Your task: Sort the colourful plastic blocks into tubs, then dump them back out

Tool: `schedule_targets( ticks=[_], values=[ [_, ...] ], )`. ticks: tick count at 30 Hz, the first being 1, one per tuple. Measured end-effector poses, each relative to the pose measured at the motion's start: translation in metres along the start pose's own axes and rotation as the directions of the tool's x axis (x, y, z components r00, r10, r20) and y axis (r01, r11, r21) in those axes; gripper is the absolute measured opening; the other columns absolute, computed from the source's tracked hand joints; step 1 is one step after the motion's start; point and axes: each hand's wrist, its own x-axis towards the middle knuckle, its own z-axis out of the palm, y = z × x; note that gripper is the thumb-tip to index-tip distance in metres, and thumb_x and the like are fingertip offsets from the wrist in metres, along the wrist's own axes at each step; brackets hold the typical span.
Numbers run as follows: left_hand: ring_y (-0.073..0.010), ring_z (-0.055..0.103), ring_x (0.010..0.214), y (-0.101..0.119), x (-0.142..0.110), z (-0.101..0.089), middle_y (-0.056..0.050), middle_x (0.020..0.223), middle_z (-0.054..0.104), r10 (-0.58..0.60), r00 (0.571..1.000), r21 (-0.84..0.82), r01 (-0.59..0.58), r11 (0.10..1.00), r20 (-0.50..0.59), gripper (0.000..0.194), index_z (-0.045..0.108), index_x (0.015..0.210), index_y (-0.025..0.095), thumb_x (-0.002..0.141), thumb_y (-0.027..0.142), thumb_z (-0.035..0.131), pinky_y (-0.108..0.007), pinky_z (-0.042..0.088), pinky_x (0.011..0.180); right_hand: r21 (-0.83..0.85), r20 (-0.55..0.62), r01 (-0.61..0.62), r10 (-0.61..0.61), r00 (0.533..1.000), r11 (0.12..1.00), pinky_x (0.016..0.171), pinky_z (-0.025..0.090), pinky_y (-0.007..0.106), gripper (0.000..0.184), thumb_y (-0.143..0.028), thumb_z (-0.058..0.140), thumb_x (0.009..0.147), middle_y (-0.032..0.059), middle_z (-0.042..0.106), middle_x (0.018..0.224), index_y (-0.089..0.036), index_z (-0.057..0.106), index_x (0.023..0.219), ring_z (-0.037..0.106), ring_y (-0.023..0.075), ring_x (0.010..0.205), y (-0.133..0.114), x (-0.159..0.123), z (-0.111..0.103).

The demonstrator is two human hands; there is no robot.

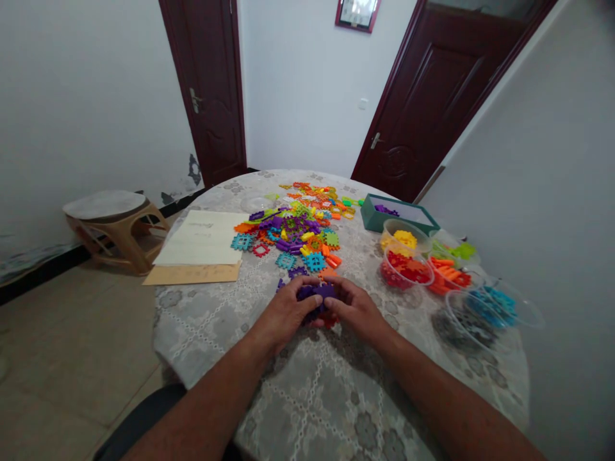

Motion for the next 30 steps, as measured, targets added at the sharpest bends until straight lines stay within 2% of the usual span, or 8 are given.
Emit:
schedule_targets(
  ticks=[4,7,10,13,16,21,26,30],
  values=[
    [-0.0268,0.076,0.097,-0.001,0.001,-0.001,-0.018,0.132,0.066,-0.040,0.999,-0.035,0.039,0.999,-0.020,0.047,0.065,0.131,0.022,0.086,0.026,0.080,-0.037,0.069,0.069,0.298,0.046,-0.151,0.144,0.989,0.943,0.061,0.054,0.029,0.043,-0.038,0.084,0.079,0.0052,0.076,0.094,-0.021,0.070,0.117,0.069,0.0178,0.069,0.006,0.006,0.001],
    [-0.0244,0.075,0.095,0.003,0.003,-0.002,-0.017,0.128,0.068,-0.094,0.994,-0.170,0.085,0.982,-0.051,0.044,0.063,0.131,0.021,0.090,0.024,0.075,-0.038,0.069,0.073,0.470,0.006,-0.139,0.154,0.988,0.872,0.063,0.056,0.030,0.035,-0.034,0.084,0.075,0.0045,0.075,0.089,-0.020,0.070,0.103,0.069,0.0180,0.069,0.003,0.008,-0.001],
    [-0.0211,0.074,0.092,0.008,0.006,0.000,-0.014,0.111,0.073,-0.101,0.988,-0.294,0.062,0.954,-0.118,0.039,0.062,0.131,0.019,0.093,0.017,0.069,-0.037,0.068,0.077,0.545,-0.010,-0.126,0.157,0.988,0.829,0.061,0.055,0.028,0.033,-0.030,0.083,0.073,0.0040,0.075,0.090,-0.020,0.069,0.101,0.069,0.0179,0.069,-0.001,0.007,-0.004],
    [-0.0184,0.073,0.087,0.007,0.010,0.002,-0.010,0.101,0.074,-0.080,0.976,-0.363,0.001,0.932,-0.203,0.037,0.061,0.130,0.019,0.093,0.017,0.067,-0.033,0.066,0.075,0.538,0.031,-0.125,0.128,0.991,0.834,0.062,0.055,0.029,0.032,-0.030,0.082,0.074,0.0033,0.074,0.091,-0.022,0.068,0.101,0.069,0.0187,0.071,-0.002,0.003,-0.004],
    [-0.0169,0.071,0.083,0.001,0.012,0.003,-0.009,0.104,0.074,-0.031,0.963,-0.333,-0.061,0.941,-0.266,0.044,0.062,0.130,0.021,0.088,0.024,0.075,-0.028,0.061,0.070,0.426,0.075,-0.102,0.077,0.994,0.899,0.067,0.056,0.032,0.033,-0.035,0.081,0.080,0.0037,0.074,0.095,-0.023,0.069,0.109,0.067,0.0185,0.074,0.001,-0.003,0.002],
    [-0.0184,0.070,0.093,-0.012,0.014,0.006,-0.008,0.111,0.073,0.111,0.938,-0.173,-0.176,0.969,-0.329,0.046,0.067,0.124,0.021,0.082,0.036,0.080,-0.029,0.057,0.081,0.191,0.089,-0.029,0.012,0.996,0.981,0.073,0.056,0.031,0.033,-0.037,0.082,0.083,0.0054,0.069,0.127,-0.025,0.069,0.111,0.067,0.0176,0.087,0.002,-0.011,0.022],
    [-0.0179,0.067,0.094,-0.017,0.015,0.013,-0.006,0.109,0.070,0.112,0.944,-0.171,-0.171,0.970,-0.310,0.037,0.065,0.119,0.023,0.087,0.041,0.071,-0.029,0.055,0.082,0.212,0.048,-0.083,0.074,0.996,0.974,0.076,0.055,0.033,0.037,-0.041,0.083,0.083,0.0008,0.072,0.098,-0.028,0.061,0.110,0.067,0.0183,0.085,0.007,-0.011,0.034],
    [-0.0186,0.067,0.093,-0.019,0.013,0.017,-0.005,0.110,0.069,0.103,0.965,-0.190,-0.151,0.970,-0.242,0.035,0.061,0.118,0.025,0.087,0.040,0.068,-0.029,0.055,0.077,0.268,0.005,-0.059,0.060,0.998,0.962,0.074,0.055,0.031,0.038,-0.039,0.084,0.082,-0.0025,0.069,0.094,-0.029,0.056,0.106,0.067,0.0167,0.081,0.011,-0.008,0.033]
  ],
)
